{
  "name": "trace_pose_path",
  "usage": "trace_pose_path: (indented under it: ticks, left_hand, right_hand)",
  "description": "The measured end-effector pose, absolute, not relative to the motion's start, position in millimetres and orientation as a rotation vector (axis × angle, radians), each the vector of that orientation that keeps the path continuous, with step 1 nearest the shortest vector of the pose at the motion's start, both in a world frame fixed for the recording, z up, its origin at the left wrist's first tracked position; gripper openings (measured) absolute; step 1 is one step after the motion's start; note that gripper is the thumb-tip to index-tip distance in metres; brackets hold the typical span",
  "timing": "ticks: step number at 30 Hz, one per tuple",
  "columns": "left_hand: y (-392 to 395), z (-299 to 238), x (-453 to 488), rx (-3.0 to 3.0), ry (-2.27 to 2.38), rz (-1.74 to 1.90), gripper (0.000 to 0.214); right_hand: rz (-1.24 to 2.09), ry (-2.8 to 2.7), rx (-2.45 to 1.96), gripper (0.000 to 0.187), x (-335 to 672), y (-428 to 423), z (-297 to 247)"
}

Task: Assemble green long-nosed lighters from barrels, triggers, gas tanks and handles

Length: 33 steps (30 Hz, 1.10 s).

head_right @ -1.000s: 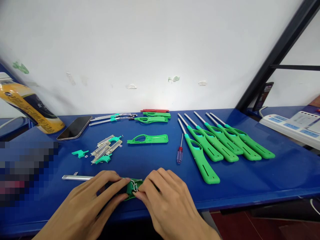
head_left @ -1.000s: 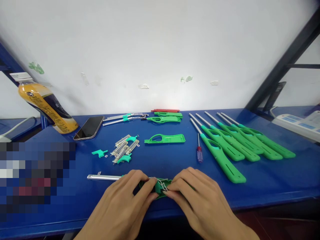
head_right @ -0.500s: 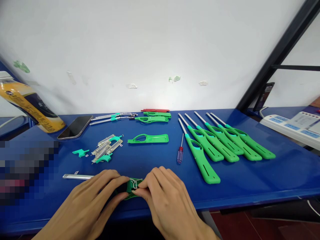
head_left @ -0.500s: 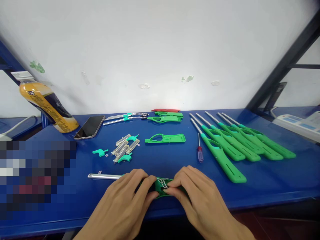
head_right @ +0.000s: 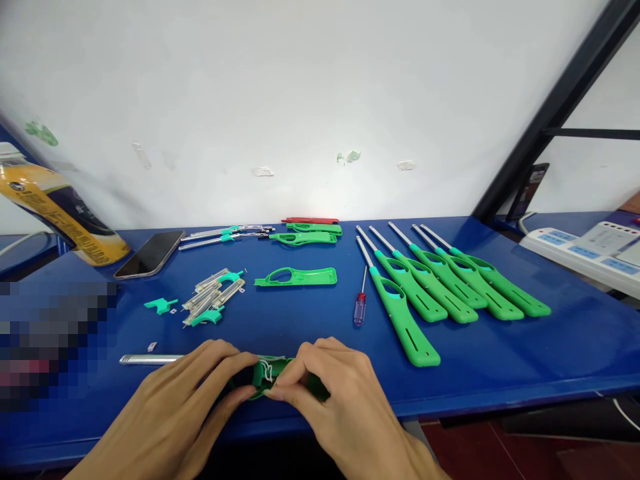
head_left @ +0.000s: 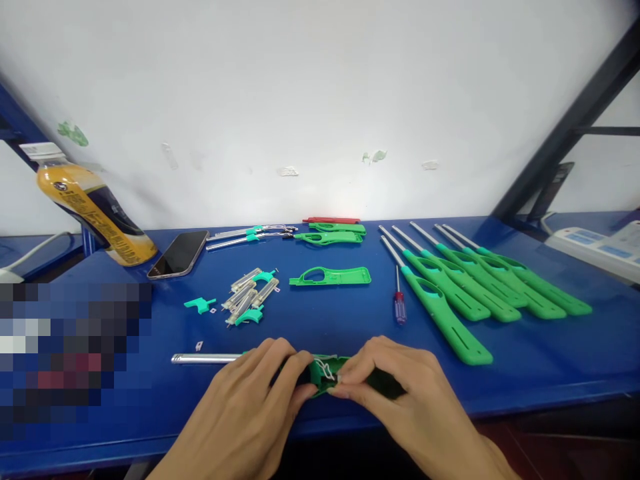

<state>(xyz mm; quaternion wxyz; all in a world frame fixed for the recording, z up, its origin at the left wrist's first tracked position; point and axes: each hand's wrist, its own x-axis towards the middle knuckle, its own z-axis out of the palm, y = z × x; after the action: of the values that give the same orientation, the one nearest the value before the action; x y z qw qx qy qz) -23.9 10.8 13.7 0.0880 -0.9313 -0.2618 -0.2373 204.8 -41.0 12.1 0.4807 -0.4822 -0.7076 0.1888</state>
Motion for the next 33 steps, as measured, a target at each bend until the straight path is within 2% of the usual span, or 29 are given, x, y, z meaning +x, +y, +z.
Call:
trace_pose_path:
  ticks: [3, 15, 27, 33]
  left_hand:
    - [12.1, 13.6, -22.4, -2.779, -0.787, -0.710, 0.023]
    - [11.1, 13.3, -20.7, -2.727, -0.770, -0.751, 0.024]
    - [11.5, 11.0, -20.5, -2.747, -0.769, -0.777, 0.024]
    - [11.4, 11.0, -18.4, -2.747, -0.762, -0.749, 0.022]
  right_hand:
    - [0.466, -1.722, -1.206, 0.008, 205.4, -41.3, 11.1]
    - [0.130, -1.892, -1.052, 0.014, 205.9, -42.1, 5.5]
    - [0.378, -1.800, -1.056, 0.012, 208.6, -39.6, 9.0]
    - [0.343, -1.810, -1.108, 0.014, 209.1, -38.0, 10.7]
